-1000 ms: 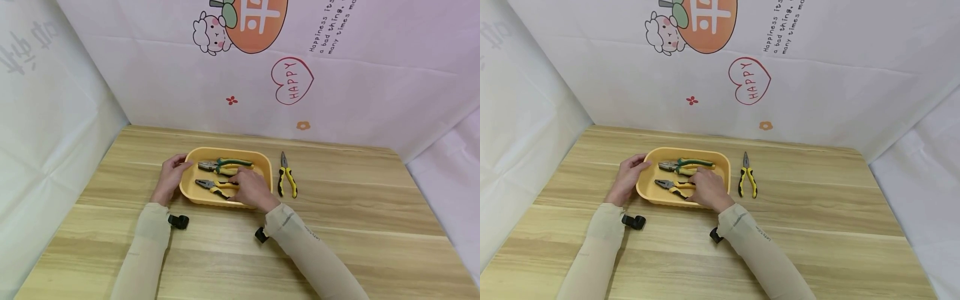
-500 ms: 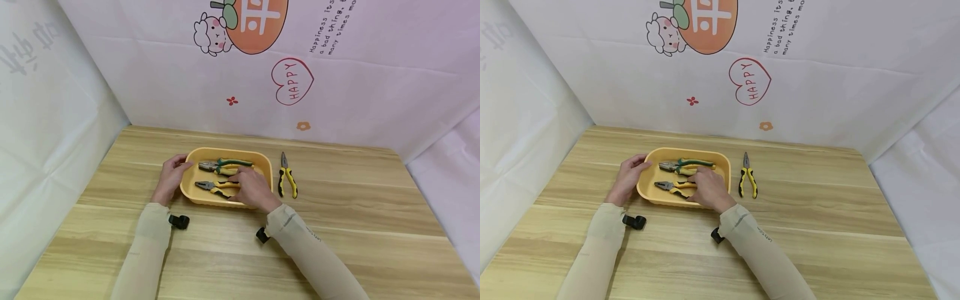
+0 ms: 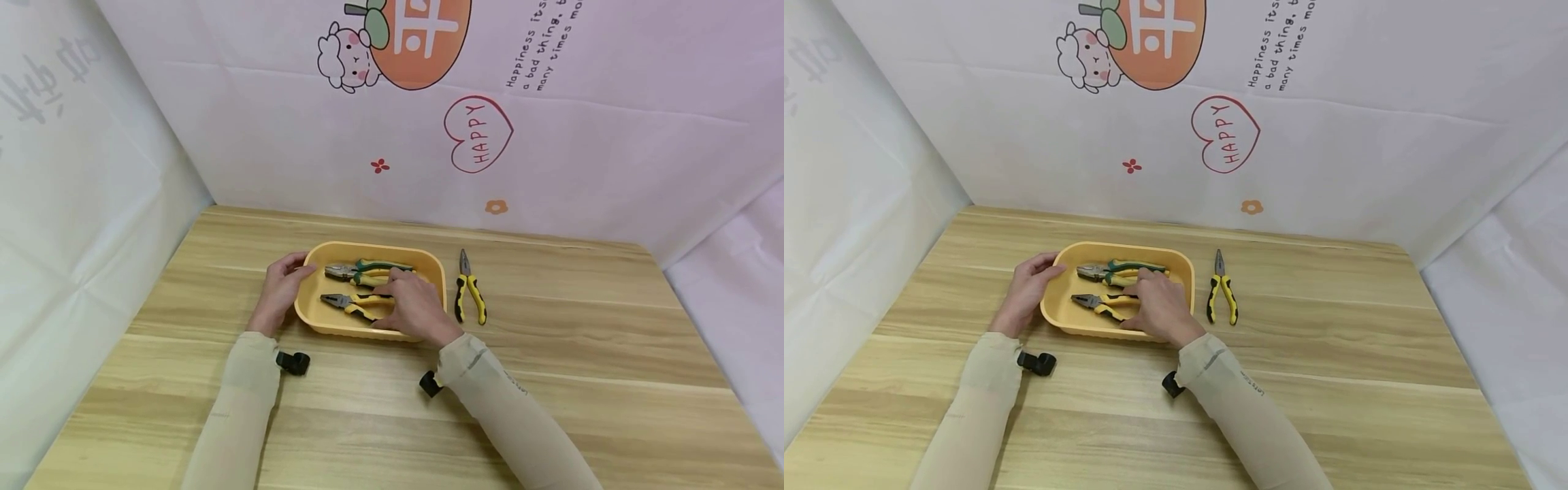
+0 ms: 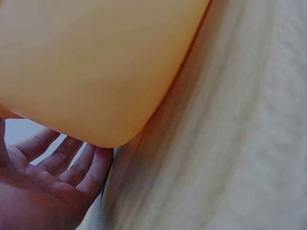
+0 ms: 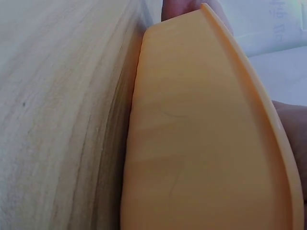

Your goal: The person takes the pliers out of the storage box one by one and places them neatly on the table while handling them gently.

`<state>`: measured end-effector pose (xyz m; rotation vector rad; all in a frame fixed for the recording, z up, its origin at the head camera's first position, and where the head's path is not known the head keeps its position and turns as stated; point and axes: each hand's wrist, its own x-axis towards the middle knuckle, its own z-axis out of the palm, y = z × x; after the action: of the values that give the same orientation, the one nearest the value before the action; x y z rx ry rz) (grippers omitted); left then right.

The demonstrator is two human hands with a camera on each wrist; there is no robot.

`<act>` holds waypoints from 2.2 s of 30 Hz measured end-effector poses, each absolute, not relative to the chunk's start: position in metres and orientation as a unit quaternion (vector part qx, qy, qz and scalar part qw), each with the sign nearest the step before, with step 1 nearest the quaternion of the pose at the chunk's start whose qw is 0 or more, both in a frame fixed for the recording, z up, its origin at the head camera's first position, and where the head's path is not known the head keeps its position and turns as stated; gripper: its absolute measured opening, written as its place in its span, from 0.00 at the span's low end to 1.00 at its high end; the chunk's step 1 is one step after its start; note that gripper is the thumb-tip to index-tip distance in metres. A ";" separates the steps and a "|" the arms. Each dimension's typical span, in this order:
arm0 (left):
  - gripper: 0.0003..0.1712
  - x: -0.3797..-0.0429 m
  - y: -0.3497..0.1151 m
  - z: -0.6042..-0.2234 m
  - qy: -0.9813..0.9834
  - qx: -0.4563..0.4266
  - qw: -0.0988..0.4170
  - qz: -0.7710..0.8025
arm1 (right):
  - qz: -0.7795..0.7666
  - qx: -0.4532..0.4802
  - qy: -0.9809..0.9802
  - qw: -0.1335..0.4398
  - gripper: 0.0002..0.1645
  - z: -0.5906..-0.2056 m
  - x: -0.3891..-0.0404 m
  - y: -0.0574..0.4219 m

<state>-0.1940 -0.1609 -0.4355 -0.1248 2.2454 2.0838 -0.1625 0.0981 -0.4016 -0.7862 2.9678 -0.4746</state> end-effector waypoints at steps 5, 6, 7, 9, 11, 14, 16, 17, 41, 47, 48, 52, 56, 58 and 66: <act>0.24 -0.193 -0.160 -0.435 0.733 -0.041 0.039 0.678 | -0.161 -0.256 0.953 0.023 0.38 -0.400 -0.162 0.100; 0.24 -0.193 -0.159 -0.435 0.733 -0.042 0.038 0.678 | -0.161 -0.257 0.953 0.024 0.38 -0.400 -0.162 0.101; 0.24 -0.193 -0.159 -0.436 0.733 -0.042 0.038 0.678 | -0.162 -0.258 0.952 0.025 0.38 -0.399 -0.162 0.101; 0.24 -0.193 -0.159 -0.436 0.732 -0.043 0.038 0.679 | -0.163 -0.258 0.952 0.028 0.38 -0.397 -0.162 0.102; 0.24 -0.194 -0.159 -0.436 0.732 -0.044 0.036 0.679 | -0.167 -0.256 0.952 0.029 0.39 -0.394 -0.161 0.103; 0.24 -0.194 -0.160 -0.435 0.733 -0.044 0.033 0.678 | -0.177 -0.251 0.951 0.028 0.40 -0.391 -0.161 0.104; 0.24 -0.194 -0.160 -0.435 0.736 -0.043 0.031 0.675 | -0.187 -0.248 0.950 0.027 0.41 -0.389 -0.161 0.105; 0.24 -0.193 -0.160 -0.435 0.736 -0.042 0.030 0.675 | -0.193 -0.246 0.949 0.027 0.41 -0.388 -0.161 0.106; 0.24 -0.194 -0.162 -0.436 0.734 -0.042 0.035 0.677 | -0.301 -0.220 0.926 -0.062 0.39 -0.365 -0.140 0.128; 0.23 -0.194 -0.161 -0.436 0.734 -0.045 0.028 0.677 | -0.332 -0.205 0.918 -0.071 0.37 -0.360 -0.136 0.139; 0.23 -0.194 -0.161 -0.436 0.734 -0.044 0.028 0.677 | -0.337 -0.201 0.917 -0.070 0.37 -0.359 -0.135 0.140; 0.23 -0.195 -0.161 -0.436 0.733 -0.044 0.032 0.678 | -0.358 -0.179 0.914 -0.075 0.37 -0.358 -0.134 0.147; 0.23 -0.194 -0.161 -0.435 0.734 -0.041 0.032 0.678 | -0.374 -0.151 0.911 -0.082 0.37 -0.357 -0.133 0.153; 0.23 -0.194 -0.161 -0.436 0.734 -0.042 0.031 0.677 | -0.380 -0.140 0.910 -0.084 0.38 -0.358 -0.132 0.157; 0.23 -0.194 -0.161 -0.435 0.734 -0.046 0.035 0.677 | -0.391 -0.101 0.909 -0.107 0.36 -0.360 -0.130 0.174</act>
<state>-0.1941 -0.1612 -0.4348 -0.1405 2.2551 2.0822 -0.1299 0.1737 -0.3603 -0.3421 3.0672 -1.3185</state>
